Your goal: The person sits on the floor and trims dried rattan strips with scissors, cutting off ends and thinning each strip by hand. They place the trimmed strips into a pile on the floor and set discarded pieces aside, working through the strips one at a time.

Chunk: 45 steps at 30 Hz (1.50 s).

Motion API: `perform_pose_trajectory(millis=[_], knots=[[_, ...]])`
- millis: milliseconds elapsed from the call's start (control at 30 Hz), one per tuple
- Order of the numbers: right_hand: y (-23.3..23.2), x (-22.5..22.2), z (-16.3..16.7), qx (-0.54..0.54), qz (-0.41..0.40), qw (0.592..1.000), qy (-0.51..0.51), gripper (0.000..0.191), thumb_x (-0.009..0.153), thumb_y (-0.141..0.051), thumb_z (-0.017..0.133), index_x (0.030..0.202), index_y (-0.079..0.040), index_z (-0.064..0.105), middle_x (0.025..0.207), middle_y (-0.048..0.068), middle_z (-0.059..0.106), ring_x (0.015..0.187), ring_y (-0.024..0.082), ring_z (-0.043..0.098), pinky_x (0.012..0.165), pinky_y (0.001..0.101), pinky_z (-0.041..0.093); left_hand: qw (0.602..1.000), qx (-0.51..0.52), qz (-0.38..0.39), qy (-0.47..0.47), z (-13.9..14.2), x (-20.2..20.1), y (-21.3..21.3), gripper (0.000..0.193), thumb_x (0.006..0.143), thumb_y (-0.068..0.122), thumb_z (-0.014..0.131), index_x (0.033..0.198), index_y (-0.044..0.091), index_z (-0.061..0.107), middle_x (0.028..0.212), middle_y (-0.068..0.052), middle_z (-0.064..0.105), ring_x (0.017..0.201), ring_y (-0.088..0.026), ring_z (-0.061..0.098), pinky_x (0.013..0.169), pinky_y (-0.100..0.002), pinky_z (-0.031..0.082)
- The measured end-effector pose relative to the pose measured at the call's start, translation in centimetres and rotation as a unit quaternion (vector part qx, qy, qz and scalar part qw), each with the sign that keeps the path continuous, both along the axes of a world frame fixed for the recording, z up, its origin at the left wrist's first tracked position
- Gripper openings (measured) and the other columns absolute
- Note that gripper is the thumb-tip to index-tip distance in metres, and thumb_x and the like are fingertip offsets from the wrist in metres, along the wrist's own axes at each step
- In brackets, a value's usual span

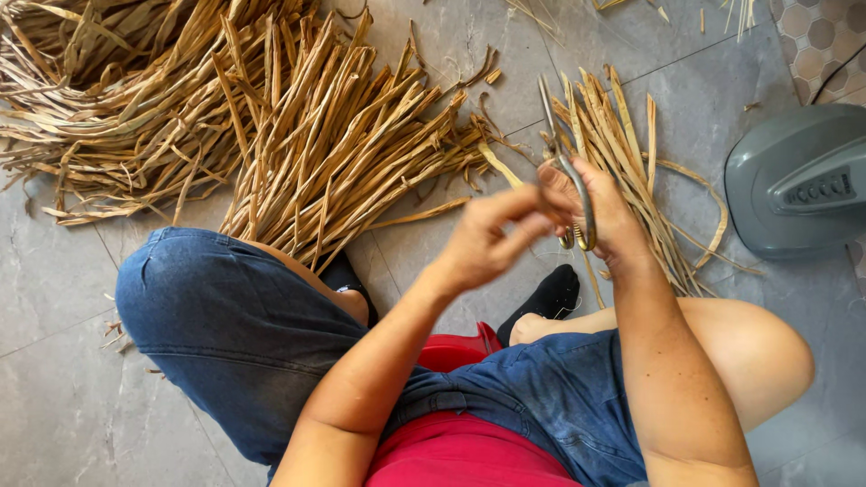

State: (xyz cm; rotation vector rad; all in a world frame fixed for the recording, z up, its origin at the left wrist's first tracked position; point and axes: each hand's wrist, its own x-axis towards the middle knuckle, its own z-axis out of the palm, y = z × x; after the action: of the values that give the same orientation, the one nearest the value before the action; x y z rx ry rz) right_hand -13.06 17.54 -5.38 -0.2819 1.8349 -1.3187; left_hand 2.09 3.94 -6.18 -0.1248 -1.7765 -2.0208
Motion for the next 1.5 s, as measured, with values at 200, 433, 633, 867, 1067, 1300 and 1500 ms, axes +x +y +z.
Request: perform_pose_trajectory(millis=[200, 433, 633, 867, 1067, 1300, 1500], knots=[[2.2, -1.5, 0.8, 0.02, -0.011, 1.0, 0.0, 0.038, 0.092, -0.02, 0.076, 0.122, -0.007, 0.058, 0.094, 0.008, 0.073, 0.071, 0.009, 0.06, 0.053, 0.0226, 0.043, 0.977, -0.204, -0.021, 0.057, -0.3, -1.8, 5.0, 0.021, 0.096, 0.019, 0.071, 0.117, 0.018, 0.069, 0.108, -0.003, 0.07, 0.103, -0.026, 0.064, 0.095, -0.04, 0.055], [4.3, -0.4, -1.6, 0.315, 0.115, 0.899, 0.283, 0.055, 0.078, -0.037, 0.088, 0.117, -0.005, 0.066, 0.092, 0.017, 0.072, 0.082, 0.026, 0.067, 0.072, 0.0396, 0.053, 0.955, -0.287, -0.074, -0.009, -3.3, -1.8, 6.3, 0.015, 0.093, 0.024, 0.076, 0.103, 0.017, 0.068, 0.097, -0.006, 0.066, 0.1, -0.027, 0.062, 0.083, -0.041, 0.053], [7.0, -1.5, -6.9, 0.196, 0.16, 0.967, -0.009, 0.036, 0.087, -0.032, 0.076, 0.11, -0.005, 0.072, 0.093, 0.01, 0.074, 0.082, 0.016, 0.068, 0.07, 0.0311, 0.055, 0.941, -0.329, -0.072, 0.009, -4.3, -1.7, 7.7, 0.025, 0.088, 0.022, 0.076, 0.112, 0.026, 0.073, 0.094, 0.0, 0.07, 0.093, -0.024, 0.063, 0.083, -0.042, 0.054], [6.7, -3.0, -6.1, 0.144, 0.053, 0.987, 0.054, 0.038, 0.081, -0.001, 0.079, 0.114, -0.009, 0.062, 0.085, 0.005, 0.071, 0.068, 0.013, 0.063, 0.057, 0.0272, 0.051, 0.964, -0.248, -0.098, 0.021, -4.3, -1.7, 7.5, 0.04, 0.087, 0.012, 0.075, 0.125, 0.021, 0.068, 0.129, -0.002, 0.067, 0.118, -0.026, 0.065, 0.098, -0.038, 0.056], [9.7, -8.0, 0.7, 0.207, 0.055, 0.861, 0.462, 0.032, 0.094, -0.014, 0.085, 0.121, -0.011, 0.068, 0.098, 0.006, 0.075, 0.085, 0.014, 0.07, 0.07, 0.0312, 0.052, 0.973, -0.181, 0.0, -0.142, -7.8, -2.2, 4.2, 0.036, 0.093, 0.009, 0.069, 0.128, 0.017, 0.066, 0.132, -0.006, 0.066, 0.112, -0.026, 0.07, 0.093, -0.037, 0.059], [16.6, -14.2, -0.1, 0.409, 0.155, 0.732, 0.523, 0.034, 0.093, -0.024, 0.082, 0.125, -0.019, 0.07, 0.095, 0.016, 0.073, 0.092, 0.041, 0.07, 0.078, 0.0494, 0.055, 0.819, -0.343, 0.131, -0.442, -15.2, -0.5, -1.2, 0.031, 0.087, 0.022, 0.072, 0.118, 0.019, 0.073, 0.123, -0.007, 0.067, 0.116, -0.033, 0.061, 0.097, -0.044, 0.052], [22.5, -17.2, -2.4, 0.498, 0.149, 0.745, 0.417, 0.039, 0.091, -0.013, 0.084, 0.123, -0.01, 0.062, 0.099, 0.015, 0.072, 0.092, 0.03, 0.07, 0.08, 0.0408, 0.056, 0.733, -0.457, 0.155, -0.479, -17.3, 1.6, -2.7, 0.047, 0.076, 0.013, 0.069, 0.123, 0.012, 0.064, 0.137, -0.011, 0.056, 0.125, -0.034, 0.05, 0.09, -0.051, 0.049]])
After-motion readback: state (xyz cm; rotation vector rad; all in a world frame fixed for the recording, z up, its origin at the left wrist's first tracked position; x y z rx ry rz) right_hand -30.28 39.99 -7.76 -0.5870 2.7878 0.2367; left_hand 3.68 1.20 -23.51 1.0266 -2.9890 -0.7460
